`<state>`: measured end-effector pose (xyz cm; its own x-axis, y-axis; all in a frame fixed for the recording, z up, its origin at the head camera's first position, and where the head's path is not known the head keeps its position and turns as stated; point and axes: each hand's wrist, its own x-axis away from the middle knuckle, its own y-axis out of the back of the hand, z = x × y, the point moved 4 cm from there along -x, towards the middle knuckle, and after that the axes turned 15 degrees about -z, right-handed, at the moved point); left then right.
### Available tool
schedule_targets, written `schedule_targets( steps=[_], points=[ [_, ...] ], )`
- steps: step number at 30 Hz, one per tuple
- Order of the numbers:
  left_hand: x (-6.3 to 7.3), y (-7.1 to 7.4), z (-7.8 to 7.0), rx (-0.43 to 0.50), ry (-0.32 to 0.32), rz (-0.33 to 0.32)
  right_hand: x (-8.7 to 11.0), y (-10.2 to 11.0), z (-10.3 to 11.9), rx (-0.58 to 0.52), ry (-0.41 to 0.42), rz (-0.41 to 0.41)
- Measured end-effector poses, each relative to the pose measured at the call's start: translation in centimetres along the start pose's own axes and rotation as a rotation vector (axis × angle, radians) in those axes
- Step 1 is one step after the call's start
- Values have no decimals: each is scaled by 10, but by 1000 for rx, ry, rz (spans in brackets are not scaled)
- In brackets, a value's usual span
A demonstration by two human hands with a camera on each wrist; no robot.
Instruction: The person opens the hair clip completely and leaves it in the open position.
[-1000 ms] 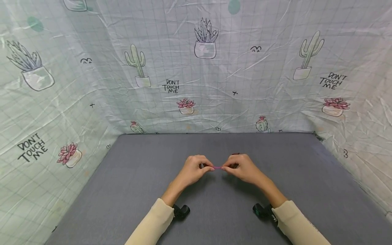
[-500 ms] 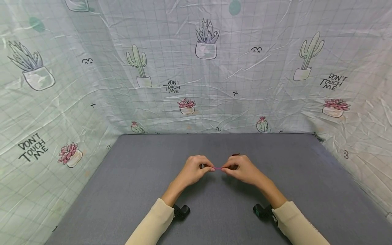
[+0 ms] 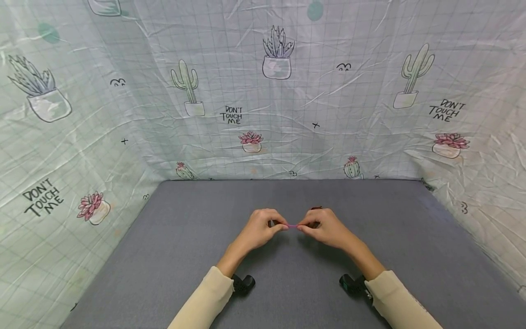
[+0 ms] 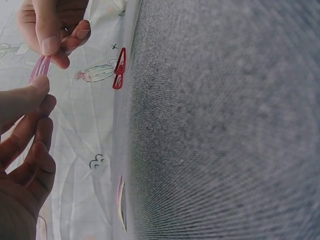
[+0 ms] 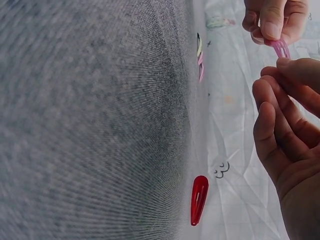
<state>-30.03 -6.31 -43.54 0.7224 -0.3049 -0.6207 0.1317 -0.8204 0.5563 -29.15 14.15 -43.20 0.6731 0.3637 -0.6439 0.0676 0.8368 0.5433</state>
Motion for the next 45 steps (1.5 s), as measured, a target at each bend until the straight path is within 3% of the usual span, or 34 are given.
schedule_targets(
  steps=[7, 20, 31, 45],
  points=[
    [2, -1, 1, 12, 32, 17, 3, 0, -2, -2, -2, -13],
    [1, -2, -1, 6, 11, -3, 4, 2, 0, 13, 74, -79],
    [4, -1, -2, 14, -42, -61, 4, 1, 2, 19, 135, -112],
    [5, -1, -4, 18, -39, -88, 5, 1, 2, 19, 132, -141]
  ],
)
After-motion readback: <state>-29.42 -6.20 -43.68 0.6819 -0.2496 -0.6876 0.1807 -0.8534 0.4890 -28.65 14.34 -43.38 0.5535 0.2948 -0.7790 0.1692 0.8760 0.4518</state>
